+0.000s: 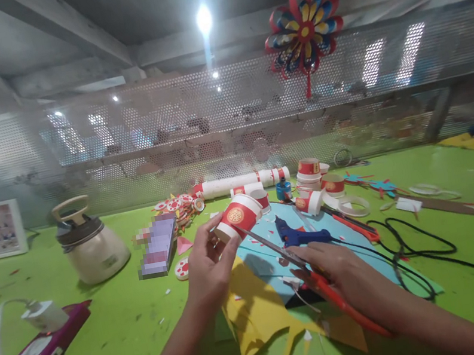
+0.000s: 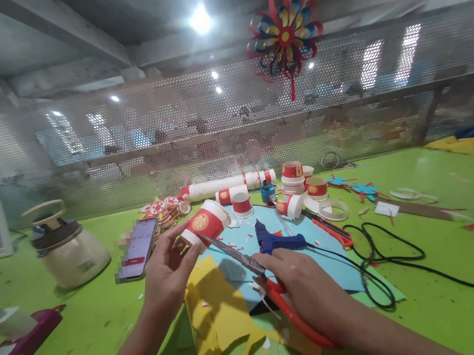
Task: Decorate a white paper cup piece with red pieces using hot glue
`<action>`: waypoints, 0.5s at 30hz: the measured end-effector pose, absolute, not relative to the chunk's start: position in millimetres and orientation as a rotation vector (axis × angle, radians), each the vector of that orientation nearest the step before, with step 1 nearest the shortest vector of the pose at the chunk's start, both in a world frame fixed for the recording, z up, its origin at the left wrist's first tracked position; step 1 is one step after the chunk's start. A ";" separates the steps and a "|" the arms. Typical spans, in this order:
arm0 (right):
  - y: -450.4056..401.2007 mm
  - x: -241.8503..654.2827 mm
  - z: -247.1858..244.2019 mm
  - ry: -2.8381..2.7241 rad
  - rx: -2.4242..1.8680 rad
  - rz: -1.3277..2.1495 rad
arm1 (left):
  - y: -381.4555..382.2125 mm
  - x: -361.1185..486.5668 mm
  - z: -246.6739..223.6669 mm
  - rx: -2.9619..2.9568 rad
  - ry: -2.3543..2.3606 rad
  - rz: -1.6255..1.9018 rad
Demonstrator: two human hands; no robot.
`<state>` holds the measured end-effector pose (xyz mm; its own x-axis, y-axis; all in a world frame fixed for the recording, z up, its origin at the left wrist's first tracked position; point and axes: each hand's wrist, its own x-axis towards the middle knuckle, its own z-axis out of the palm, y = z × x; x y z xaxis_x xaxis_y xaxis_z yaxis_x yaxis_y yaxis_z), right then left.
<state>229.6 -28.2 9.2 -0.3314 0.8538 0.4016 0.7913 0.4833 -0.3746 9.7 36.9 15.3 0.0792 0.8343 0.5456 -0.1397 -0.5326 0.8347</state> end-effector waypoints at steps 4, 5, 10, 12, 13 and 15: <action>-31.2 228.3 11.8 -2.185 -1.357 0.173 | 36.0 9.6 17.5 1.568 0.725 1.574; -31.6 227.8 12.3 -2.185 -1.357 0.178 | 35.6 9.5 18.2 1.559 0.726 1.568; -33.2 225.1 12.6 -2.189 -1.392 0.210 | 33.6 9.7 19.3 1.459 0.765 1.499; -33.7 224.7 11.8 -2.197 -1.410 0.228 | 34.4 9.6 18.4 1.415 0.754 1.484; -33.7 224.8 11.3 -2.197 -1.416 0.232 | 35.4 9.3 17.9 1.390 0.735 1.472; -33.1 225.5 10.5 -2.195 -1.426 0.235 | 37.7 8.2 17.3 1.325 0.696 1.437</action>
